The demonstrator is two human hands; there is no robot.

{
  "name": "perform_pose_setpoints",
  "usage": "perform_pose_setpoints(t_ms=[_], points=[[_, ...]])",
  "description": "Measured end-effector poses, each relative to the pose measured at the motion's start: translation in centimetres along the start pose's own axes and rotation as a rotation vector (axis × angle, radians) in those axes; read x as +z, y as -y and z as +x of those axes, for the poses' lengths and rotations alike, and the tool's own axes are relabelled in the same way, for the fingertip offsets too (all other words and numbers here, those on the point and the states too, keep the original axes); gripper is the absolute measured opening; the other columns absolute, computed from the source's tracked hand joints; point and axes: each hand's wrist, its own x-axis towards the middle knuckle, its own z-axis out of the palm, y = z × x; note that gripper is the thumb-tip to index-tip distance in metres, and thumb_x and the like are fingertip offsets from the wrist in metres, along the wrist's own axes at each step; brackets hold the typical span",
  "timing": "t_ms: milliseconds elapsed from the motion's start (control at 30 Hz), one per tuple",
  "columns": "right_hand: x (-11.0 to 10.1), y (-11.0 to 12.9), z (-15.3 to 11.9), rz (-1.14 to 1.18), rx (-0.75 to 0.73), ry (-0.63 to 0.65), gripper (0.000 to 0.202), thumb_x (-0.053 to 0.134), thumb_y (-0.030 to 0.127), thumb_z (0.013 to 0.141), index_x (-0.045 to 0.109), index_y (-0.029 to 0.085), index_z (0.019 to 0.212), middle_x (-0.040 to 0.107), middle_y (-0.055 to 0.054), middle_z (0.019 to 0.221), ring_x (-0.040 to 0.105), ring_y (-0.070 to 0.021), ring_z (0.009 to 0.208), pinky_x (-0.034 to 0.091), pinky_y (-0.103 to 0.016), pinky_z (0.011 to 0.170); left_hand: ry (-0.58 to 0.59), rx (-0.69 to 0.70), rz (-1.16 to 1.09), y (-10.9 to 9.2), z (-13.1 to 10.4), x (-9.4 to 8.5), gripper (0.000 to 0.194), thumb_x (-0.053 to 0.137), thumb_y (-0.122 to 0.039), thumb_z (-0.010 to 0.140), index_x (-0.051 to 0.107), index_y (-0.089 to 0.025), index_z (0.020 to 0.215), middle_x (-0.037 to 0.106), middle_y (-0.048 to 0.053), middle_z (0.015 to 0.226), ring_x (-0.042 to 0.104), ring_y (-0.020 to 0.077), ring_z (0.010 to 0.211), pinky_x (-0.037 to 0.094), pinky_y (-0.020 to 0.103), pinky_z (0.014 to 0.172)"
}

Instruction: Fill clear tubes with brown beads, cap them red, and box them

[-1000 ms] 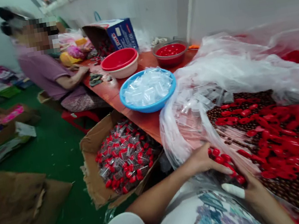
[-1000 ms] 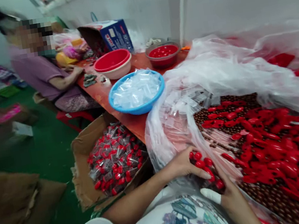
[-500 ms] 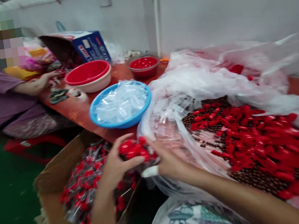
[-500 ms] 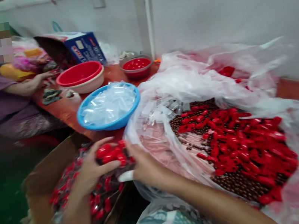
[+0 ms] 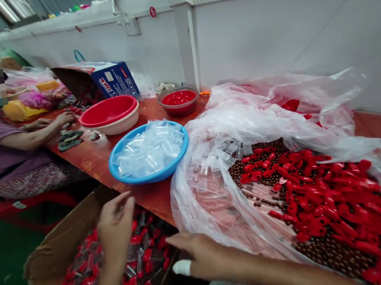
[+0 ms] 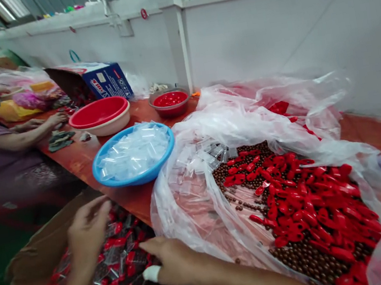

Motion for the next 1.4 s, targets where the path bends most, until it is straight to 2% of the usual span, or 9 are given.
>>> perform_pose_setpoints(t_ms=[167, 333, 467, 633, 800, 967, 1167, 1267, 1400], points=[[-4.1, -0.9, -4.9, 0.073, 0.141, -0.201, 0.034, 0.054, 0.019, 0.078, 0.064, 0.023, 0.111, 0.068, -0.003, 0.102, 0.063, -0.0177, 0.086, 0.048, -0.027, 0.077, 0.626, 0.417, -0.167, -8.9, -1.5, 9.1, 0.023, 0.046, -0.023, 0.085, 0.064, -0.020, 0.099, 0.061, 0.005, 0.099, 0.058, 0.0162, 0.094, 0.046, 0.028, 0.085], [-7.6, -1.7, -10.6, 0.061, 0.295, -0.343, 0.033, 0.056, 0.024, 0.079, 0.064, 0.023, 0.111, 0.068, -0.005, 0.100, 0.063, -0.0180, 0.083, 0.048, -0.028, 0.073, 0.809, 0.525, 0.088, -10.4, -0.8, 17.9, 0.045, 0.053, -0.013, 0.077, 0.053, -0.017, 0.122, 0.055, 0.010, 0.109, 0.054, 0.0208, 0.101, 0.041, 0.034, 0.091], [-9.5, -2.7, -13.9, -0.099, 0.391, -0.353, 0.038, 0.054, 0.022, 0.078, 0.060, 0.024, 0.115, 0.064, -0.006, 0.109, 0.060, -0.0201, 0.094, 0.046, -0.031, 0.083, 0.829, 0.603, 0.245, -10.5, -0.3, 21.3, 0.050, 0.057, -0.013, 0.074, 0.051, -0.021, 0.124, 0.049, 0.011, 0.115, 0.051, 0.0236, 0.107, 0.040, 0.035, 0.090], [-13.2, -5.9, -14.0, -0.397, 0.340, -0.397, 0.051, 0.055, 0.024, 0.076, 0.050, 0.025, 0.127, 0.043, -0.009, 0.137, 0.042, -0.0228, 0.123, 0.034, -0.035, 0.100, 0.815, 0.572, 0.348, -9.9, -0.2, 21.0, 0.035, 0.051, -0.015, 0.078, 0.058, -0.021, 0.111, 0.049, 0.009, 0.110, 0.057, 0.0197, 0.092, 0.043, 0.030, 0.082], [-21.0, -9.8, -10.9, -0.771, 0.463, -0.633, 0.047, 0.053, 0.032, 0.082, 0.051, 0.016, 0.126, 0.041, -0.016, 0.137, 0.037, -0.0263, 0.126, 0.031, -0.040, 0.102, 0.832, 0.472, 0.417, -8.9, -0.2, 19.1, 0.035, 0.046, -0.017, 0.080, 0.056, -0.022, 0.114, 0.054, 0.008, 0.103, 0.057, 0.0201, 0.093, 0.042, 0.029, 0.079], [-26.4, -11.4, -7.7, -0.829, 0.519, -0.665, 0.067, 0.051, 0.050, 0.082, 0.035, 0.017, 0.137, 0.026, -0.018, 0.144, 0.026, -0.0330, 0.129, 0.026, -0.049, 0.101, 0.817, 0.459, 0.473, -9.9, 0.0, 17.8, 0.029, 0.044, -0.026, 0.082, 0.061, -0.019, 0.104, 0.057, 0.009, 0.094, 0.057, 0.0233, 0.089, 0.042, 0.033, 0.078], [-24.6, -11.6, -7.1, -0.837, 0.514, -0.442, 0.051, 0.055, 0.058, 0.076, 0.053, 0.036, 0.122, 0.043, -0.006, 0.134, 0.038, -0.0306, 0.118, 0.033, -0.048, 0.091, 0.844, 0.417, 0.119, -12.7, -0.5, 16.6, 0.033, 0.044, -0.022, 0.081, 0.061, -0.021, 0.110, 0.057, 0.006, 0.092, 0.056, 0.0175, 0.079, 0.042, 0.030, 0.076], [-23.2, -11.1, -8.7, -0.838, 0.506, -0.380, 0.046, 0.050, 0.056, 0.081, 0.053, 0.035, 0.122, 0.042, -0.006, 0.136, 0.037, -0.0292, 0.119, 0.032, -0.047, 0.093, 0.968, 0.235, -0.200, -14.5, -2.0, 16.8, 0.047, 0.049, -0.026, 0.078, 0.048, -0.023, 0.125, 0.057, 0.003, 0.095, 0.054, 0.0140, 0.073, 0.044, 0.028, 0.070], [-21.8, -10.3, -11.3, -0.849, 0.510, -0.354, 0.044, 0.052, 0.051, 0.082, 0.053, 0.034, 0.123, 0.041, -0.006, 0.138, 0.030, -0.0292, 0.125, 0.023, -0.049, 0.100, 1.143, -0.067, -0.493, -16.3, -5.0, 18.7, 0.040, 0.056, -0.029, 0.073, 0.052, -0.019, 0.111, 0.053, -0.001, 0.080, 0.053, 0.0110, 0.064, 0.043, 0.023, 0.061]])
